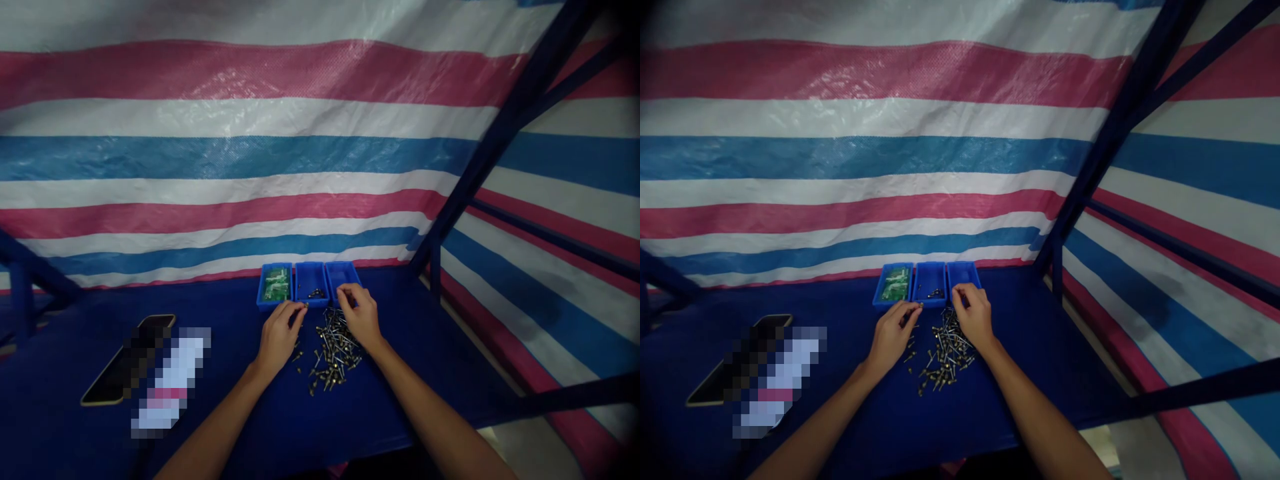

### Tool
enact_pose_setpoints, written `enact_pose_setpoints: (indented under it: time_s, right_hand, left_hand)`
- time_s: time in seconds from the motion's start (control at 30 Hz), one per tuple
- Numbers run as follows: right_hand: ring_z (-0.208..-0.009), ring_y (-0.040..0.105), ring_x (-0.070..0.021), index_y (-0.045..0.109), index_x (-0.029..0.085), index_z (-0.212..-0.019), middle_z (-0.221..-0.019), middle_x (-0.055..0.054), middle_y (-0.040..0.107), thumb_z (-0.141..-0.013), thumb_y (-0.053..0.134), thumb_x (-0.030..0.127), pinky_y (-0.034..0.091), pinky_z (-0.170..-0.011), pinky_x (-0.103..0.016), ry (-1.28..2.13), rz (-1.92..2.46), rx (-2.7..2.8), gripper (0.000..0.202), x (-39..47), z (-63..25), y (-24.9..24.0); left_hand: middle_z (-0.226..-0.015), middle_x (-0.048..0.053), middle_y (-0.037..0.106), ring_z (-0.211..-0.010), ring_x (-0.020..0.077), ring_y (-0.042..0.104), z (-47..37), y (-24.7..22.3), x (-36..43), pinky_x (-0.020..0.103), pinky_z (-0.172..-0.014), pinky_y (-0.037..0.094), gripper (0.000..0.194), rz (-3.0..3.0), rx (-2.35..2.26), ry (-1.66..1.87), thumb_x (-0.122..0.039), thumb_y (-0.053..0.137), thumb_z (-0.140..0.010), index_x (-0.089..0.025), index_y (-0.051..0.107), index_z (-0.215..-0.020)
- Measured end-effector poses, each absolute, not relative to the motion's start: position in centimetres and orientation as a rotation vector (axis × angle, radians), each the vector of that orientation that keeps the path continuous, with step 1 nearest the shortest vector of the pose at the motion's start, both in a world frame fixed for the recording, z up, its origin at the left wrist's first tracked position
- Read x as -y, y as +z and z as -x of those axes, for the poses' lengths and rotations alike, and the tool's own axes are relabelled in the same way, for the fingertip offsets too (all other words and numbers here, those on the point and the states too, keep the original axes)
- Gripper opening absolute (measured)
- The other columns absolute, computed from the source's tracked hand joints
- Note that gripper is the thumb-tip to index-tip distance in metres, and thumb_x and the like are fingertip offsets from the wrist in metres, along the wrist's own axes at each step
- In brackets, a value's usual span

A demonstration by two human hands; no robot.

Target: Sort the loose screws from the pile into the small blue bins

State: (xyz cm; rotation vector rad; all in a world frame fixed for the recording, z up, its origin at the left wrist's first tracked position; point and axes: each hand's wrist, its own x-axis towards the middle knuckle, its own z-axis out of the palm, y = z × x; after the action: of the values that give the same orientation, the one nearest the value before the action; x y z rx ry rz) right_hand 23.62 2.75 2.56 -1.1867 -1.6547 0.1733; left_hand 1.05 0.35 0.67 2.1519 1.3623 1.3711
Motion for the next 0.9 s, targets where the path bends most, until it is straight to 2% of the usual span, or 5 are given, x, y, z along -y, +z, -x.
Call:
enact_pose_setpoints:
  time_s: [0.1,0.27,0.47,0.9]
  right_hand:
    - [-0.068,0.060,-0.0192,0.072,0.025,-0.095,-0.077,-0.001,0.068,-0.105,0.056,0.041,0.046,-0.080,-0.036,0.232,1.136,1.768,0.025,-2.4,-23.4,2.9]
    - [-0.076,0.064,-0.0204,0.075,0.026,-0.103,-0.079,-0.001,0.069,-0.102,0.064,0.043,0.045,-0.083,-0.037,0.261,1.036,1.941,0.020,-1.8,-22.8,2.8]
    - [-0.088,0.066,-0.0224,0.075,0.028,-0.115,-0.088,-0.003,0.070,-0.104,0.063,0.041,0.043,-0.092,-0.039,0.318,0.971,2.016,0.021,-1.4,-22.3,2.7]
    - [-0.085,0.062,-0.0208,0.065,0.025,-0.111,-0.091,-0.003,0.066,-0.105,0.060,0.029,0.046,-0.082,-0.037,0.408,0.916,1.976,0.009,-1.1,-21.8,3.1]
  left_hand:
    - [-0.106,0.005,0.074,-0.098,0.0210,0.072,-1.0,0.7,-0.3,0.033,-0.086,0.058,0.020,-2.173,-1.332,1.372,-0.032,0.054,-0.108,-0.025,0.071,-0.114]
    - [-0.108,0.006,0.074,-0.102,0.0221,0.072,-1.2,0.8,-0.2,0.037,-0.092,0.058,0.020,-2.192,-1.288,1.370,-0.030,0.053,-0.108,-0.024,0.071,-0.115]
    - [-0.107,0.005,0.073,-0.100,0.0209,0.070,-1.3,0.8,-0.1,0.035,-0.091,0.057,0.019,-2.253,-1.198,1.323,-0.029,0.052,-0.109,-0.024,0.070,-0.115]
    - [-0.102,0.003,0.073,-0.098,0.0207,0.069,-1.4,1.0,0.0,0.035,-0.090,0.054,0.019,-2.241,-1.268,1.242,-0.034,0.054,-0.108,-0.024,0.070,-0.108]
